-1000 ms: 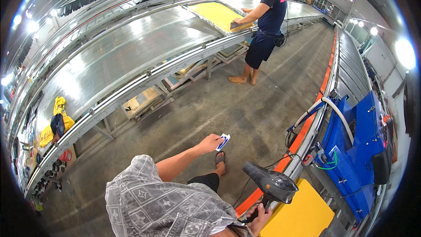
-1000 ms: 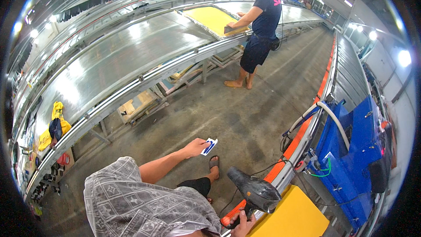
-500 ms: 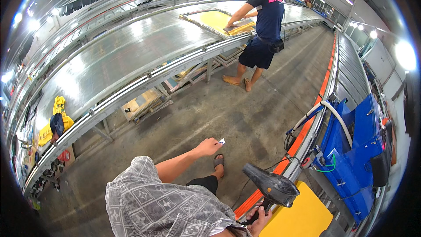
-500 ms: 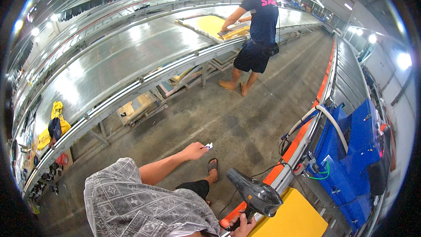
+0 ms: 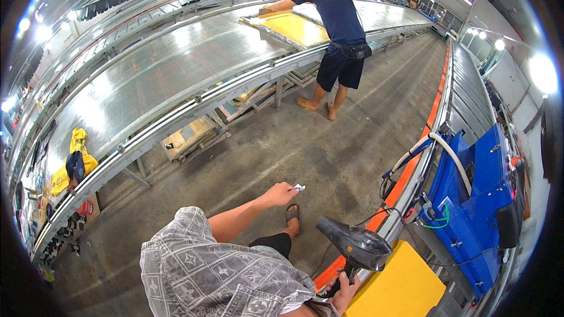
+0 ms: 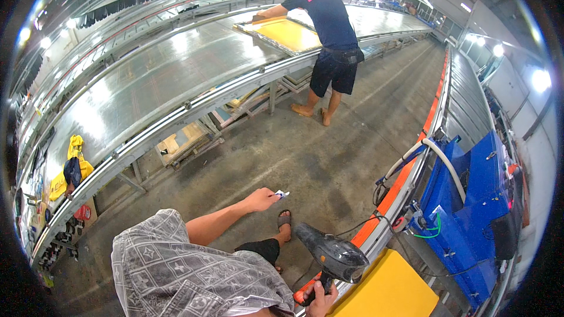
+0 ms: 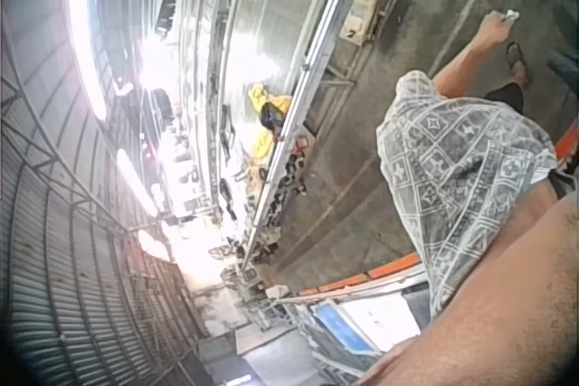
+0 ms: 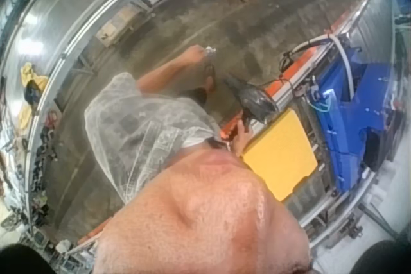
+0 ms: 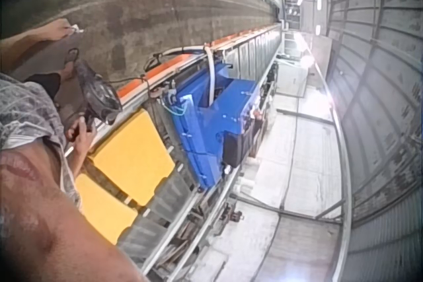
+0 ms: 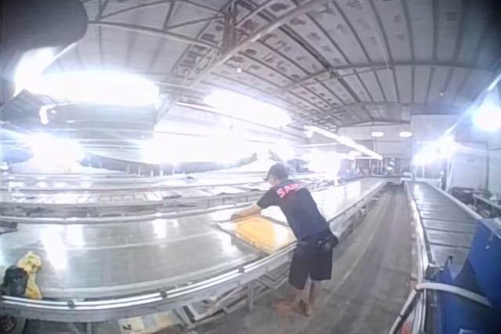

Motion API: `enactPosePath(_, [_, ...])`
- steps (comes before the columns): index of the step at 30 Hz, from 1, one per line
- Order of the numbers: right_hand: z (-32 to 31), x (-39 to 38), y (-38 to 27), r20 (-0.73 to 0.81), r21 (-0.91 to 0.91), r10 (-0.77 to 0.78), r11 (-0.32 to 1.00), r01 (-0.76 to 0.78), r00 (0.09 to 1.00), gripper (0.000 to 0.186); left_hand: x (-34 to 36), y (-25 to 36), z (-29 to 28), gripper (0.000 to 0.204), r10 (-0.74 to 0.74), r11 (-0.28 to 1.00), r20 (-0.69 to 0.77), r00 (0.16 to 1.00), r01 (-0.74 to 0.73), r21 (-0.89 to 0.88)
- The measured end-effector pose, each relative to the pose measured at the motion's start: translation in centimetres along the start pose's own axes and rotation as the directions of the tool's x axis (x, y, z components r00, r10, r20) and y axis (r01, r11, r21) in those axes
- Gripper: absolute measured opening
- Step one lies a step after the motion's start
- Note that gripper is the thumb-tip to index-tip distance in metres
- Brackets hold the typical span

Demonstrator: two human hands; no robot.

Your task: The person mixes blue paint in a container using a spatula, then applies the paint to a small white card to create color swatches. They use a hairdryer to dry the swatches and compare the result to a yellow t-shirt.

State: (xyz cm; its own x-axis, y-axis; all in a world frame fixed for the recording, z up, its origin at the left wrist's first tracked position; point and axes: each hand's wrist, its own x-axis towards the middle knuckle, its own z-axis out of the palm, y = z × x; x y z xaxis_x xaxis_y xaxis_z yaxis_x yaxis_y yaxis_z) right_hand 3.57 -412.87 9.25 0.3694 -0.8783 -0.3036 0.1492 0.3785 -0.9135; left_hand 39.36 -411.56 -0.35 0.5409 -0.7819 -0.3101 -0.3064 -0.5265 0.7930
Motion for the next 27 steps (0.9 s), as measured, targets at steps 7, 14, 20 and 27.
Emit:
enactPosePath(7, [0.10, 0.37, -0.50, 0.013, -0.005, 0.006, 1.000, -0.006, 1.000, 0.034, 0.31, -0.32, -0.16, 0.046, -0.030, 1.000, 0.007, 1.000, 0.030, 0.003])
enactPosePath(14, [0.03, 0.44, -0.75, 0.030, -0.002, -0.002, 1.000, 0.002, 1.000, 0.033, 0.53, -0.33, 0.03, 0.046, -0.028, 0.999, 0.006, 1.000, 0.028, 0.022])
enactPosePath(20, [0.12, 0.39, -0.68, -0.012, 0.016, -0.011, 1.000, 0.011, 1.000, 0.033, 0.69, 0.22, -0.09, 0.046, -0.045, 0.998, 0.026, 0.999, 0.044, 0.035])
enactPosePath(27, [-0.37, 0.47, -0.48, -0.006, 0.044, -0.015, 0.999, 0.015, 1.000, 0.030, 0.73, 0.40, 0.26, 0.045, -0.049, 0.998, 0.055, 0.997, 0.048, 0.028])
